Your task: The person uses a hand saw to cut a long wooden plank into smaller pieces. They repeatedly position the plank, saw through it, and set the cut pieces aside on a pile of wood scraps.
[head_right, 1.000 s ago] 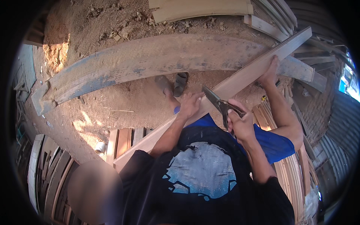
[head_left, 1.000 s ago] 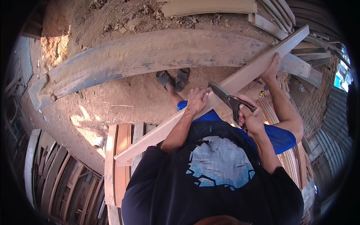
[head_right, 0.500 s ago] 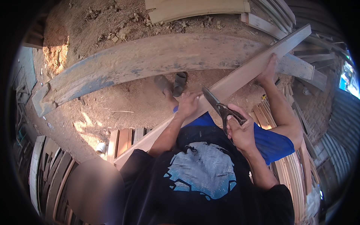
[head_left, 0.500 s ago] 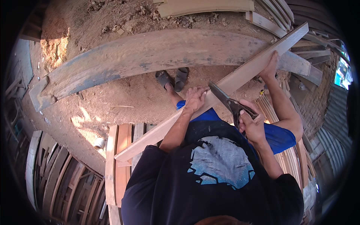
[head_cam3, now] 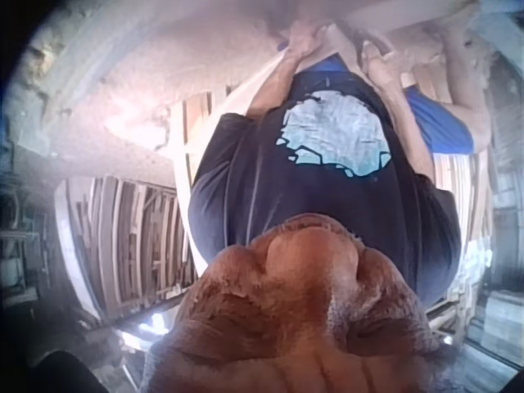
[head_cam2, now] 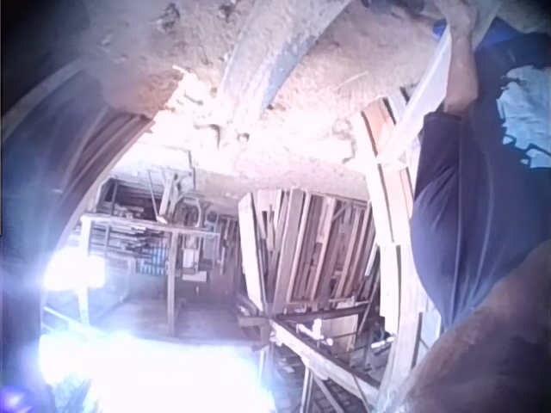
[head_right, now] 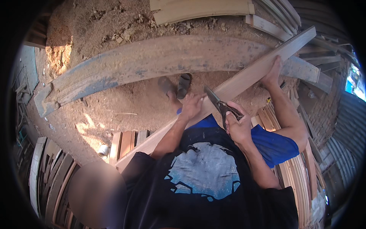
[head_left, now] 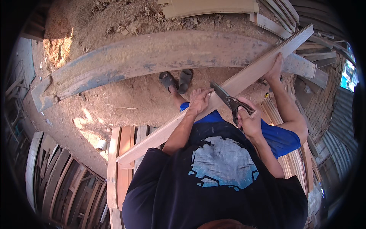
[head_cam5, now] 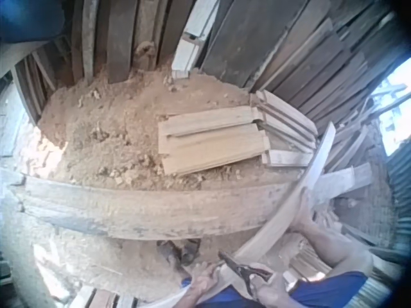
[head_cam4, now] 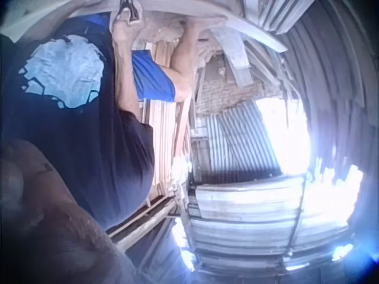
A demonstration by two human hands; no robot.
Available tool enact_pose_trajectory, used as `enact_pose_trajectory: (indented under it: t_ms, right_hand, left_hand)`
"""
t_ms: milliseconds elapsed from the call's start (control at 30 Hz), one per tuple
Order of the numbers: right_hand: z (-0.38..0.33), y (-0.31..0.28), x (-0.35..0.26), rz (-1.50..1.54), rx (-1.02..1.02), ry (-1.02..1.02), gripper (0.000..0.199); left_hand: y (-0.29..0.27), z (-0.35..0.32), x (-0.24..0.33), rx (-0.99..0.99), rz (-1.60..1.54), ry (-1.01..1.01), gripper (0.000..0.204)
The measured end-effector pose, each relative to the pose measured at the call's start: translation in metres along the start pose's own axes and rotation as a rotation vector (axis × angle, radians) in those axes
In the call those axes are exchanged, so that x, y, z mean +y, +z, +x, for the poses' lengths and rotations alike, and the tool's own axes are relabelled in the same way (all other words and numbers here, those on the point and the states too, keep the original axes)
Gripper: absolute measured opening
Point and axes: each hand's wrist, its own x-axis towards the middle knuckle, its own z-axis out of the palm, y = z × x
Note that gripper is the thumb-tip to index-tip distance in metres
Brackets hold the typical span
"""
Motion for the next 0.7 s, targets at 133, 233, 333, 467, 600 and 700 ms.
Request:
enact_pose_trajectory:
  t_ms: [133, 233, 333, 467, 600, 700]
  right_hand:
    - [0.101, 0.036, 0.050, -0.032, 0.028, 0.010, 0.037]
    - [0.105, 0.043, 0.043, 0.060, 0.049, 0.101, 0.035]
    - [0.018, 0.007, 0.019, 0.095, 0.023, 0.036, 0.036]
    - [-0.002, 0.007, 0.015, 0.109, 0.044, -0.027, 0.036]
    - [0.086, 0.035, 0.036, 0.137, 0.049, 0.031, 0.035]
    - [0.078, 0.029, 0.030, 0.138, -0.009, 0.081, 0.035]
  left_hand:
    - [-0.003, 0.002, 0.001, -0.077, 0.051, -0.009, 0.034]
    - [-0.008, 0.001, 0.005, -0.053, 0.045, -0.018, 0.033]
    - [0.000, -0.001, -0.005, -0.014, 0.025, 0.005, 0.033]
    - [0.000, 0.003, -0.001, -0.007, 0.026, -0.009, 0.032]
    - [-0.002, 0.002, 0.000, -0.076, -0.011, -0.015, 0.033]
    - [-0.002, -0.003, 0.002, -0.063, 0.012, -0.012, 0.032]
